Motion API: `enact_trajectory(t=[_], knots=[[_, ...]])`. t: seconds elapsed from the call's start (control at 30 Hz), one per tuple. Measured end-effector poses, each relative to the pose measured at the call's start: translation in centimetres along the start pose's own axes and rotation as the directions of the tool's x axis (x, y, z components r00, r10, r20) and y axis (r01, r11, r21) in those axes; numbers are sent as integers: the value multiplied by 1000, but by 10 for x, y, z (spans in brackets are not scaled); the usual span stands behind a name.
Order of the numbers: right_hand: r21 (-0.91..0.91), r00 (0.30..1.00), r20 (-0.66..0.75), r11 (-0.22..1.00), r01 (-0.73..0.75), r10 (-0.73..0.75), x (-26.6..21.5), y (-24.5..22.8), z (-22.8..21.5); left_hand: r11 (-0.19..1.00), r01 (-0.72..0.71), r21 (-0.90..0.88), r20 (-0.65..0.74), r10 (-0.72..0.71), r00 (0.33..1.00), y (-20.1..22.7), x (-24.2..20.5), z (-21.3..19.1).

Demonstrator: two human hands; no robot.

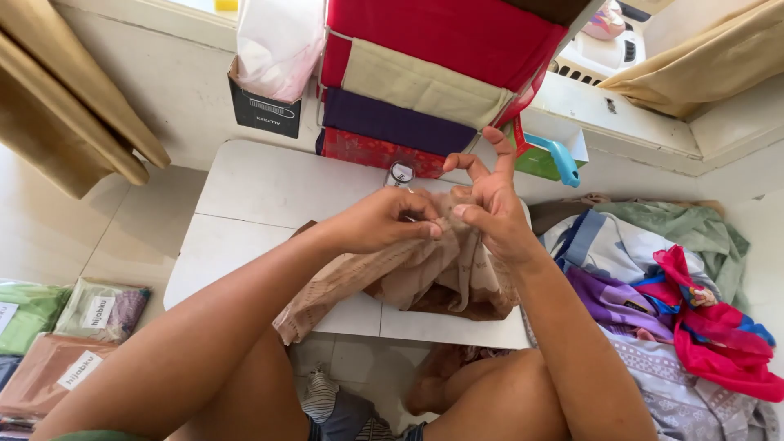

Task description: A person cleans a brown patterned fabric using a lint roller and then folds it neatly on a small table.

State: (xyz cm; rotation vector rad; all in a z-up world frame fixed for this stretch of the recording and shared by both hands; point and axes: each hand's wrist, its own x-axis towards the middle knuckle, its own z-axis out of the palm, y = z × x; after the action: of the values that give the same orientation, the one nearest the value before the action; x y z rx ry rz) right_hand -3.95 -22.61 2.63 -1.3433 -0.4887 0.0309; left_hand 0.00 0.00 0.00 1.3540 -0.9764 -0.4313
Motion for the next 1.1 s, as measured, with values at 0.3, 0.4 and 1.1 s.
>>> enact_trajectory(t=[0.3, 0.4, 1.1], knots=[[-477, 934, -204, 803, -357, 294, -9, -32, -20, 829, -159, 536, -48, 218, 975, 18, 8, -9], [-466, 864, -253, 728, -503, 435, -12, -35, -13, 736, -232, 636, 25, 281, 959, 21, 6, 0], [-629, 979, -196, 759, -168, 55, -17, -42, -2, 865, -152, 477, -30, 189, 981, 36, -2, 7]])
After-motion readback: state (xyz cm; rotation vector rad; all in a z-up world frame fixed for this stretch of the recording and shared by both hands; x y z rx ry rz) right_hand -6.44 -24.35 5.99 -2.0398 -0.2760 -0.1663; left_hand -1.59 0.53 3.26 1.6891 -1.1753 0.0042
